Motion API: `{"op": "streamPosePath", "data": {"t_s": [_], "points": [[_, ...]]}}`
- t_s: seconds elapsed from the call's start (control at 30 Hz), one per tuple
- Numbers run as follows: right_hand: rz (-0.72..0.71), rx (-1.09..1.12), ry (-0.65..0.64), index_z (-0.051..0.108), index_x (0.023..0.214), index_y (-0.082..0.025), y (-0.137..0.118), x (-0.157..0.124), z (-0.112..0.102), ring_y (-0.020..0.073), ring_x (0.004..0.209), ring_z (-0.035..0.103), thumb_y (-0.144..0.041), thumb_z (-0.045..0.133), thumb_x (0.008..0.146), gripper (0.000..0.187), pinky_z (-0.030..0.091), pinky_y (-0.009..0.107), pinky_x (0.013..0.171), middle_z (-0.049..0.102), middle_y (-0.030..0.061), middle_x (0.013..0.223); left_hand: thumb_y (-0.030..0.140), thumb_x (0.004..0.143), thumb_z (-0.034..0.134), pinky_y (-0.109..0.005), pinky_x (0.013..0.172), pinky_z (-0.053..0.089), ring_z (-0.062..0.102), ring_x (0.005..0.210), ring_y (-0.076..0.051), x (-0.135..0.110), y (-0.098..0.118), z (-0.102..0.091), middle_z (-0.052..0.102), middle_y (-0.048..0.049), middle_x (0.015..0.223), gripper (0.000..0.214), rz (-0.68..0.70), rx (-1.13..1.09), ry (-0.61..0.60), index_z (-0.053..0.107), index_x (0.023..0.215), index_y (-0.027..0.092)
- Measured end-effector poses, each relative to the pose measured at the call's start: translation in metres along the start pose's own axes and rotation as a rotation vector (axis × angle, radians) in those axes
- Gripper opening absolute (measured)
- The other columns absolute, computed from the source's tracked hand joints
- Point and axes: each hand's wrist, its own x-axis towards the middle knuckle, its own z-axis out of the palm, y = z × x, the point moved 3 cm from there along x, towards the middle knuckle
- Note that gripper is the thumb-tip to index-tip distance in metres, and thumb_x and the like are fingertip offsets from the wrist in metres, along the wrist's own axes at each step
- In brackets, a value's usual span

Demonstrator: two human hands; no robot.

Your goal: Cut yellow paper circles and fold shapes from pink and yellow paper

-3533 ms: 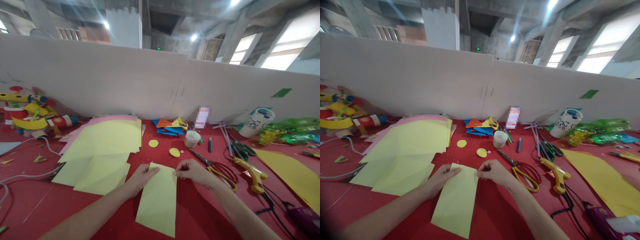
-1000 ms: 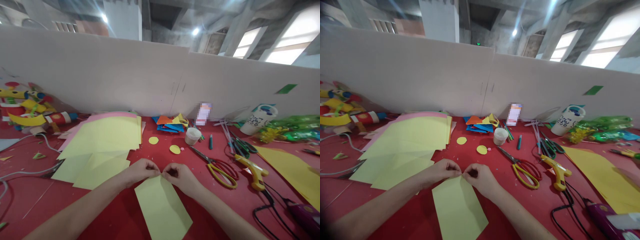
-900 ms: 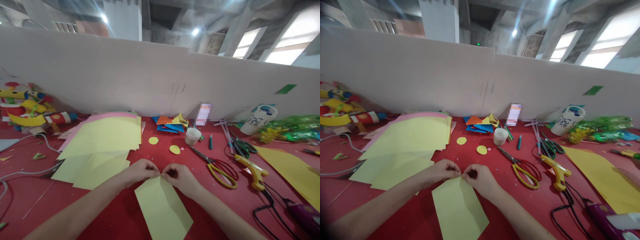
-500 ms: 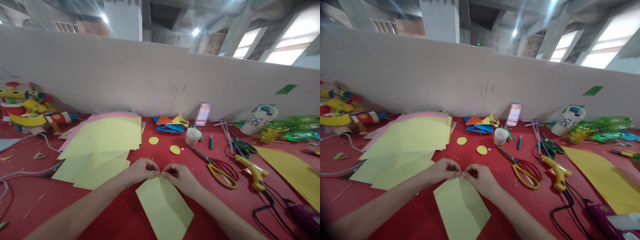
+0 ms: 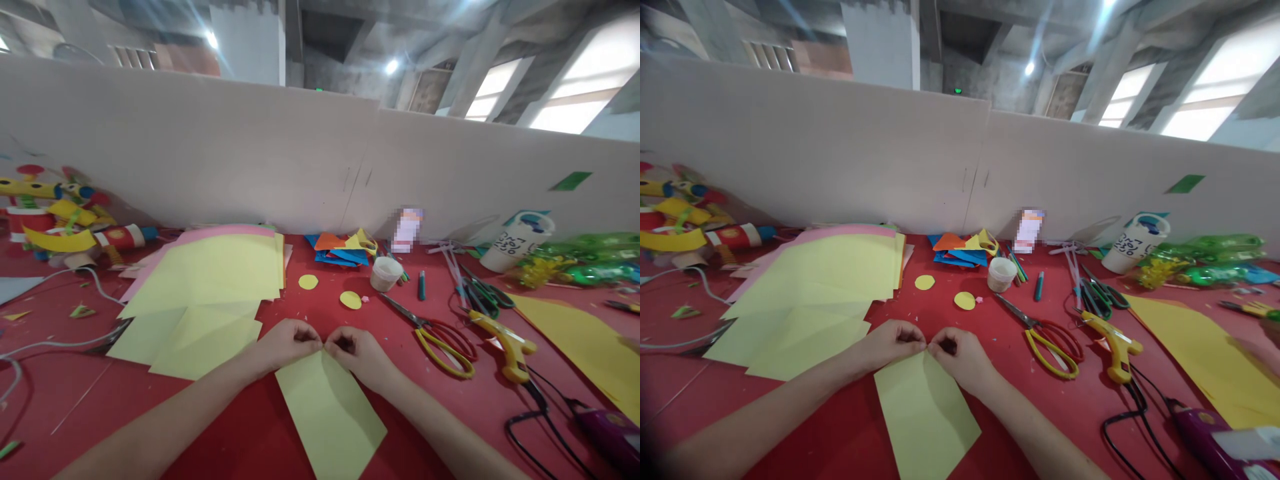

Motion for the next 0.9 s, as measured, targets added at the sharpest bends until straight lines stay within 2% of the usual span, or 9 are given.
{"op": "streamPosePath", "data": {"t_s": [0.5,0.77,0.9], "points": [[-0.022,0.002,0.007,0.057,0.071,-0.017,0.0034,0.0002,0.0015,0.0131,0.061,0.052,-0.027,0.055,0.073,0.011,0.041,0.023,0.056,0.058,0.0010,0.067,0.036,0.070,0.060,-0.022,0.058,0.037,0.052,0.063,-0.014,-0.0008,-0.0025,-0.0002,0.061,-0.0006,0.067,0.024,-0.053,-0.135,-0.037,0.066,0.073,0.013],[-0.027,-0.032,-0.052,0.059,0.068,-0.016,0.0047,0.0001,0.0006,0.0117,0.053,0.044,-0.035,0.048,0.079,0.024,0.033,0.022,0.049,0.050,-0.0011,0.058,0.033,0.067,0.063,-0.021,0.054,0.035,0.047,0.056,-0.010,-0.0008,-0.0049,0.0027,0.057,0.0019,0.062,0.020,-0.091,-0.272,-0.051,0.063,0.069,0.013],[-0.010,-0.009,-0.050,0.058,0.069,-0.016,0.0032,-0.0003,0.0001,0.0120,0.054,0.045,-0.033,0.050,0.077,0.021,0.034,0.022,0.050,0.051,-0.0007,0.060,0.032,0.066,0.064,-0.021,0.054,0.035,0.048,0.056,-0.011,-0.0005,-0.0056,0.0025,0.058,0.0017,0.062,0.018,-0.109,-0.292,-0.057,0.064,0.069,0.014]]}}
